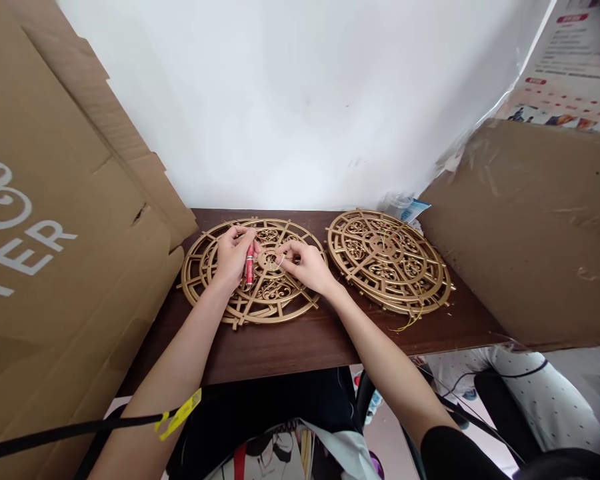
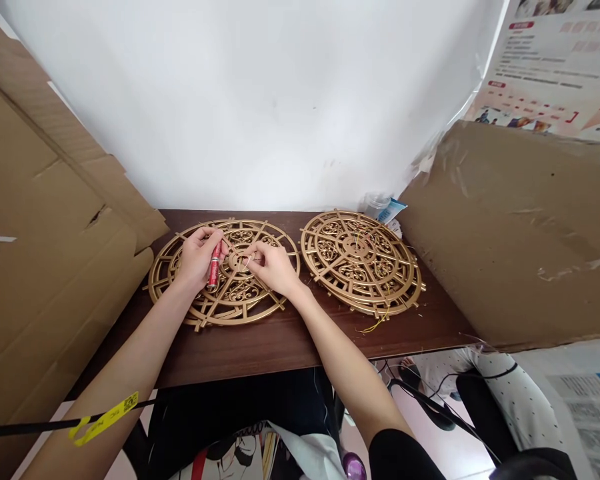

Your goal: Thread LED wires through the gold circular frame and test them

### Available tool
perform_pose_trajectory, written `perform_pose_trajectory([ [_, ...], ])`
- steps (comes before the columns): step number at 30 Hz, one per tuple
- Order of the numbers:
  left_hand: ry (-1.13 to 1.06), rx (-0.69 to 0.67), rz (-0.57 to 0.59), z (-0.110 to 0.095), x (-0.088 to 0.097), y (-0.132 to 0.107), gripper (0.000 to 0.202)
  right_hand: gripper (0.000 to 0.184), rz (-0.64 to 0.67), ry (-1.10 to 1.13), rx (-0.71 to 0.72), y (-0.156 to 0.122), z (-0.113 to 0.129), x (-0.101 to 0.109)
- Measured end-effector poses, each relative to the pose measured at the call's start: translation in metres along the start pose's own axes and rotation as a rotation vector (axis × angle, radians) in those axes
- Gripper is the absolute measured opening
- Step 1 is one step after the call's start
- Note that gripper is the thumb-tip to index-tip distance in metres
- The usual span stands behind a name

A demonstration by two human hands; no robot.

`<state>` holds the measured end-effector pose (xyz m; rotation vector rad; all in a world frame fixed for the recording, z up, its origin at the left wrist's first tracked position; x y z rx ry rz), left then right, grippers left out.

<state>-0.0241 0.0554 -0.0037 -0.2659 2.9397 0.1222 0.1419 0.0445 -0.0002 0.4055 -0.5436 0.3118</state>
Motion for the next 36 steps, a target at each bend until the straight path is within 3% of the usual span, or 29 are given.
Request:
perform_pose_trajectory([
  [10,0.021,-0.057,0.075,-0.001,-0.005,-0.002,0.02,0.029,-0.251,0.609,-0.058,0.005,-0.009,0.011],
  [16,0.154,-0.098,0.312,-0.003,-0.02,-0.012,0.026,0.03,-0.228,0.713,-0.082,0.005,-0.01,0.006],
  [19,0.234,-0.082,0.363,0.0,-0.024,-0.014,0.029,0.029,-0.218,0.738,-0.088,0.005,-0.009,0.003],
  [29,0.314,-0.078,0.395,0.004,-0.023,-0.013,0.023,0.031,-0.232,0.705,-0.112,0.004,-0.012,0.004],
  [33,0.205,-0.034,0.344,0.007,-0.021,-0.011,0.023,0.034,-0.164,0.498,-0.098,0.004,-0.011,0.004],
  [36,0.168,-0.015,0.293,0.008,-0.019,-0.01,0.023,0.028,-0.191,0.227,-0.03,0.002,-0.008,0.008],
])
Point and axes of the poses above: each hand's wrist, its own y-axis towards the middle knuckle, its own x-axis out of the back of the hand, z = x × y, the point moved 5 cm from there along y, towards the middle knuckle, and after that the axes turned 1 degree about x, right-handed, at the moved point
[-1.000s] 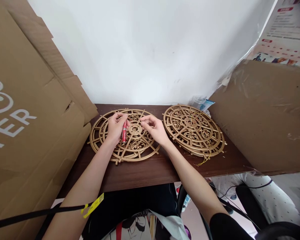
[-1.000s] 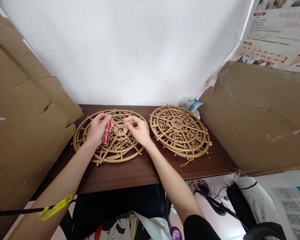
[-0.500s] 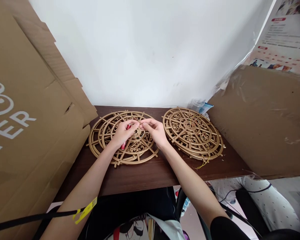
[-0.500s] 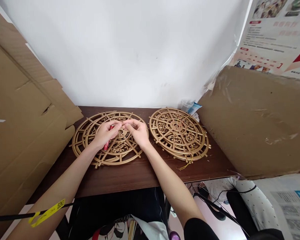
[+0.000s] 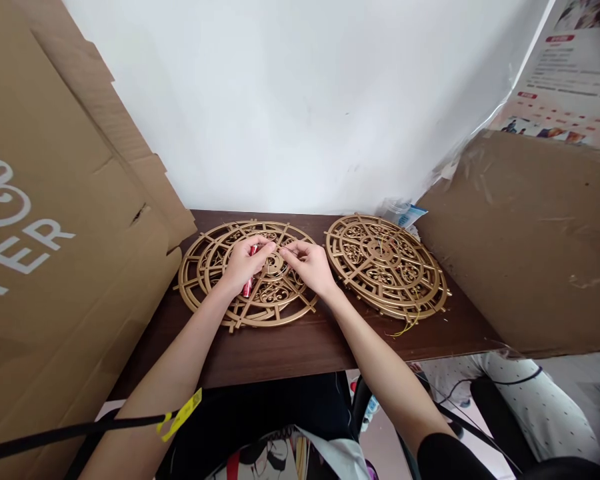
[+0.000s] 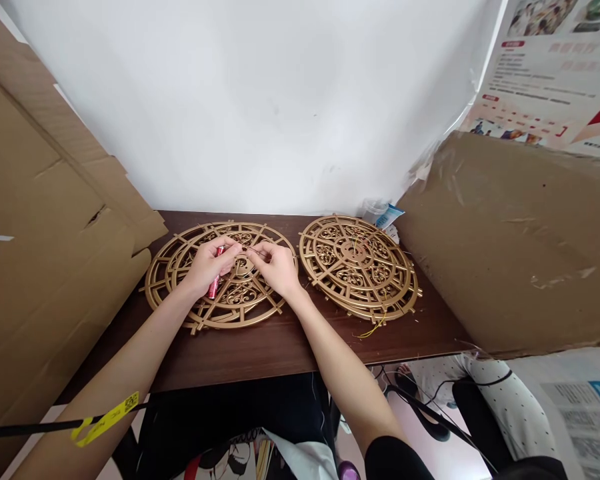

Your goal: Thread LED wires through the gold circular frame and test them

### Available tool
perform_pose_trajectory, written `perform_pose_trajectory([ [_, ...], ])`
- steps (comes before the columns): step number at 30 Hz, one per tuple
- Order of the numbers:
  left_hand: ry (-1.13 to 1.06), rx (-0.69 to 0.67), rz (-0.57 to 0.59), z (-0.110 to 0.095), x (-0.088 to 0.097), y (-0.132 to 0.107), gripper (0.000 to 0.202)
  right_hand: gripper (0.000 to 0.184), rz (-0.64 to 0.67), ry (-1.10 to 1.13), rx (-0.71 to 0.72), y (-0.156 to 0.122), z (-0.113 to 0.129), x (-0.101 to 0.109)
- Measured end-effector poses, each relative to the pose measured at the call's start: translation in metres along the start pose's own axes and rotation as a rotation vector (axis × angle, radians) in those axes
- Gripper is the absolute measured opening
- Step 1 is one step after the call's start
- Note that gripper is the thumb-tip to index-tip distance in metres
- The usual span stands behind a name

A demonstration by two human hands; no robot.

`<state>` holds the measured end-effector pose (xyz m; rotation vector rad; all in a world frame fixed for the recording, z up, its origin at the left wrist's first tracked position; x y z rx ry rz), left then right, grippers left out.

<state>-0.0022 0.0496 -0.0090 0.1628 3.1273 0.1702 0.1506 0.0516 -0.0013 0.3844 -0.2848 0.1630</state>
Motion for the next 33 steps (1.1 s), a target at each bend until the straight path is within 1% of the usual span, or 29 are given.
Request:
perform_pose_trajectory([
  [2,-0.005,0.005,-0.015,0.0,0.001,0.0,0.023,0.026,-0.039,-0.104,0.054,-0.001,0.003,0.003],
  [4,-0.006,0.006,-0.011,-0.001,0.0,0.0,0.023,0.026,-0.058,-0.08,0.066,-0.001,0.005,0.004],
  [8,0.02,0.002,0.008,-0.002,-0.001,0.0,0.023,0.026,-0.054,0.179,0.079,-0.001,0.013,0.007],
  [11,0.054,-0.009,-0.002,-0.003,-0.001,-0.001,0.024,0.026,-0.058,0.375,0.069,-0.001,0.018,0.011],
  [14,0.115,-0.018,0.0,-0.004,-0.002,-0.001,0.024,0.021,-0.096,0.529,0.033,-0.001,0.017,0.014],
  [17,0.199,-0.036,0.039,-0.006,-0.003,-0.002,0.026,0.015,-0.109,0.678,0.022,0.001,0.014,0.015],
  [19,0.235,-0.048,0.056,-0.007,-0.004,-0.002,0.027,0.019,-0.11,0.747,0.022,0.001,0.012,0.015],
  [21,0.252,-0.057,0.064,-0.008,-0.004,-0.002,0.026,0.025,-0.129,0.769,0.004,0.001,0.009,0.016],
  [24,0.264,-0.058,0.075,-0.008,-0.004,-0.002,0.026,0.03,-0.192,0.734,-0.038,0.002,0.004,0.018],
  [26,0.264,-0.056,0.075,-0.008,-0.005,-0.002,0.026,0.03,-0.23,0.704,-0.058,0.003,0.001,0.019],
  [29,0.261,-0.054,0.075,-0.007,-0.005,-0.002,0.025,0.026,-0.276,0.705,-0.05,0.004,-0.001,0.021],
  [31,0.253,-0.052,0.075,-0.006,-0.005,-0.002,0.025,0.024,-0.292,0.717,-0.05,0.005,-0.002,0.021],
  [33,0.231,-0.05,0.077,-0.005,-0.004,-0.002,0.025,0.026,-0.285,0.703,-0.088,0.005,-0.004,0.019],
])
Point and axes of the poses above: each hand's wrist, its own y-axis towards the middle knuckle, its own x-axis out of the back of the hand, z = x × y, the point moved 5 cm from there along y, towards the middle knuckle, and after that the axes turned 1 degree about x, right-handed, at the moved point
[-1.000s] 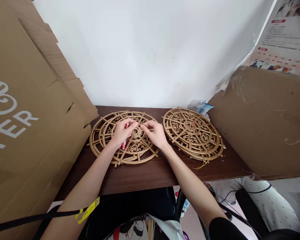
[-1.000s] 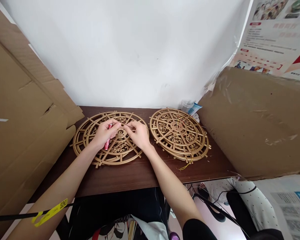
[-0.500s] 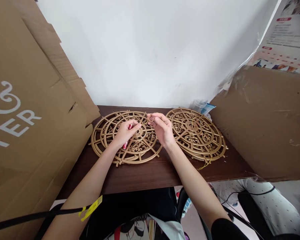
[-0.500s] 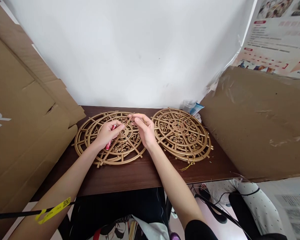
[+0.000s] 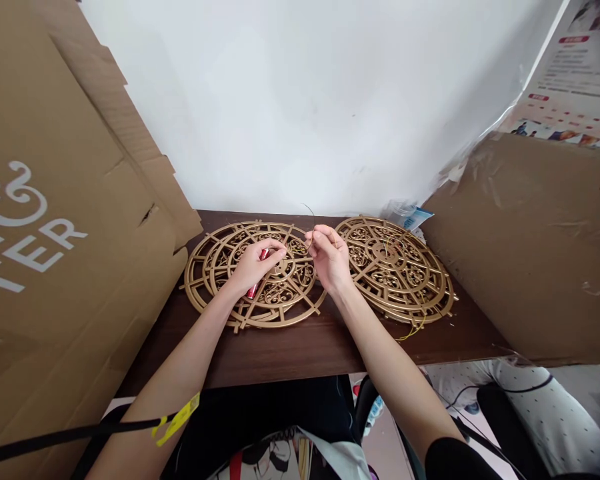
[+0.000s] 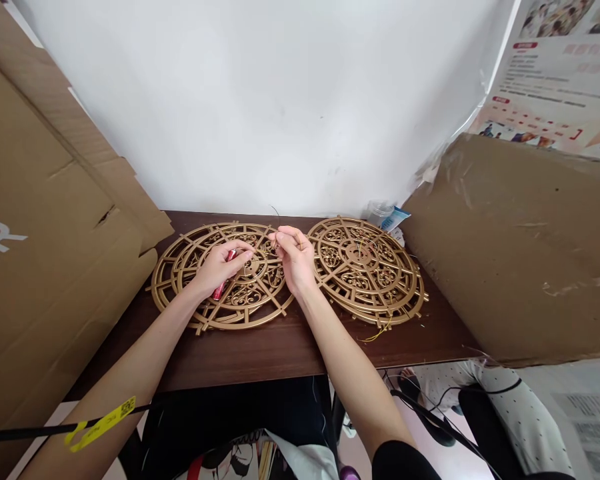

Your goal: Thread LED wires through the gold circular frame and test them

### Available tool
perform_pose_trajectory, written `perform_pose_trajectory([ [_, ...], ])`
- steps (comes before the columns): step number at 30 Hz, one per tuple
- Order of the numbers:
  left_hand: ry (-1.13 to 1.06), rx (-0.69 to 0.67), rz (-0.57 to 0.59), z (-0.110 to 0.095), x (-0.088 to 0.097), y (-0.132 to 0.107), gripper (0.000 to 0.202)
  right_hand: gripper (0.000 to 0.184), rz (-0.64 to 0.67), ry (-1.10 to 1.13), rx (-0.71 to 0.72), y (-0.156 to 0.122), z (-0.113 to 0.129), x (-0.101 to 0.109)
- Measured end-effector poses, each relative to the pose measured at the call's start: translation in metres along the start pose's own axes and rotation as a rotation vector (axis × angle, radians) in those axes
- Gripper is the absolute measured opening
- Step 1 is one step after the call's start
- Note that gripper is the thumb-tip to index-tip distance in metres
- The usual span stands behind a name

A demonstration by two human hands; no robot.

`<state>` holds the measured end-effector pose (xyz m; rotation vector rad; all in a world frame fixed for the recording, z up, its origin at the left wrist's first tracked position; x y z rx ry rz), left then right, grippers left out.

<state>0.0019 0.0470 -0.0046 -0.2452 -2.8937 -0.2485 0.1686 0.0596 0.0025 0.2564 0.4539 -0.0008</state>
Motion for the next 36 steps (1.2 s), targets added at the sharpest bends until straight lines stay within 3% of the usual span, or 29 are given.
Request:
perform_pose_trajectory([
  [3,-0.066,0.002,0.019,0.003,-0.001,0.001,0.029,0.036,0.001,-0.093,-0.059,-0.002,-0.006,-0.002],
  [6,-0.12,-0.004,0.03,0.004,-0.002,0.002,0.03,0.041,0.06,-0.227,-0.016,-0.006,-0.009,-0.007],
  [12,-0.102,0.0,0.015,0.002,-0.001,0.002,0.028,0.021,0.234,-0.566,0.084,-0.015,-0.015,-0.018],
  [17,-0.085,0.043,0.061,0.001,-0.001,0.001,0.027,0.011,0.278,-0.744,0.2,-0.022,-0.008,-0.025],
  [29,-0.166,0.106,0.034,0.002,0.0,0.002,0.025,0.006,0.348,-0.748,0.218,-0.027,-0.021,-0.028],
  [36,-0.239,0.108,-0.011,0.002,0.0,0.002,0.028,0.015,0.241,-0.738,0.209,-0.028,-0.014,-0.025],
])
Point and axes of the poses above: each hand's wrist, its own y-axis towards the middle knuckle, its own x-axis out of the back of the hand, z = x × y, the point moved 5 cm from there along y, towards the middle knuckle, and after that the axes turned 1 degree about x, right-handed, at the moved point
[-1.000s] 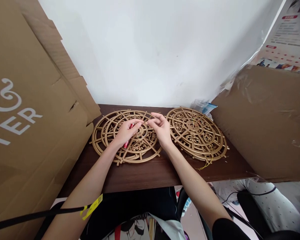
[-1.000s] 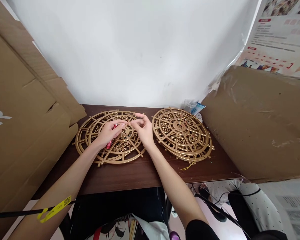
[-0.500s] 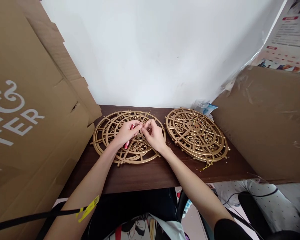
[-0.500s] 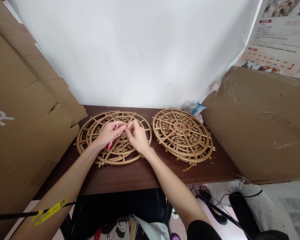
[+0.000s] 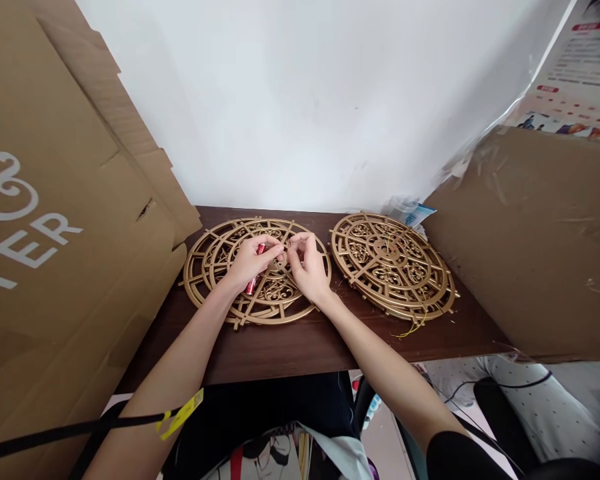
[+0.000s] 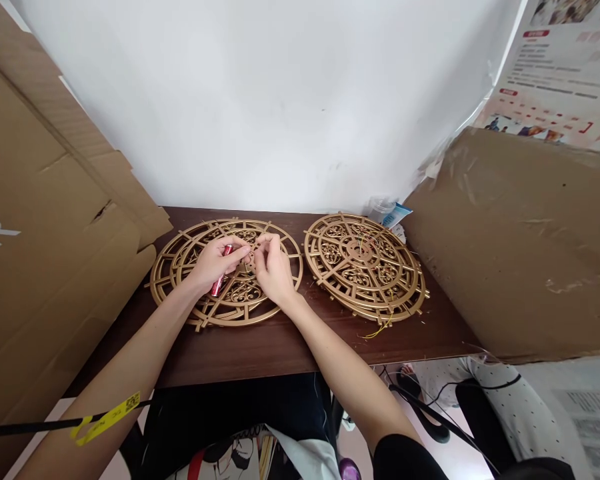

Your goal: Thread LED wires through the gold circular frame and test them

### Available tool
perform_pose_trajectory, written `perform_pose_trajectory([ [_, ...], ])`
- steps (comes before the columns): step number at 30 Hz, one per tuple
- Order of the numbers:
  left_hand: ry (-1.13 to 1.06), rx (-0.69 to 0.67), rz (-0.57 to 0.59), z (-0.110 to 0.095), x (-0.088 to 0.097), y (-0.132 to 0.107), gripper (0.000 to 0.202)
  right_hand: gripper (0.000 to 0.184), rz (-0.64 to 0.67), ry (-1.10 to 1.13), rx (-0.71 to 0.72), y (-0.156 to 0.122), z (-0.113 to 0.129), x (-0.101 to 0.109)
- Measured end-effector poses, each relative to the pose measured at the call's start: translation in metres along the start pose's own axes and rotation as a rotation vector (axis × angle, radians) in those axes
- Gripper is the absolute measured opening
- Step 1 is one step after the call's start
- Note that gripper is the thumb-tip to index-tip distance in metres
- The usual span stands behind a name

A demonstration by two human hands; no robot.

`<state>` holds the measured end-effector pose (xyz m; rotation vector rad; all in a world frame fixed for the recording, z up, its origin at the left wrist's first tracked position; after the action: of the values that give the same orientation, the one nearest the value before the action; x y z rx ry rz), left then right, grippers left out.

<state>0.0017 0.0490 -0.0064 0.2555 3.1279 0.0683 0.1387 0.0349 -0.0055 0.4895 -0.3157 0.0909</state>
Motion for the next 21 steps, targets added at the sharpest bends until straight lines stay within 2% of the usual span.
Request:
perform_pose_trajectory([
  [4,-0.01,0.012,-0.023,0.001,0.001,0.0,0.029,0.017,-0.107,0.016,-0.029,0.002,-0.001,0.007],
  [16,0.053,0.027,-0.014,0.001,0.001,-0.001,0.025,0.013,-0.268,0.118,-0.084,0.007,-0.016,0.017],
  [21,0.062,0.033,-0.022,0.001,0.002,-0.001,0.026,0.012,-0.332,0.234,-0.111,0.009,-0.022,0.022],
])
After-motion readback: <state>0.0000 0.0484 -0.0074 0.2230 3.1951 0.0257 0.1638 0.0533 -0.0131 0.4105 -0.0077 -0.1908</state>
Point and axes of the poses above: each hand's wrist, its own y-axis towards the middle knuckle, its own x-axis out of the back of the hand, z = x × y, the point moved 5 cm from there along y, towards the middle knuckle, and after that the axes turned 1 degree about x, right-handed, at the moved point
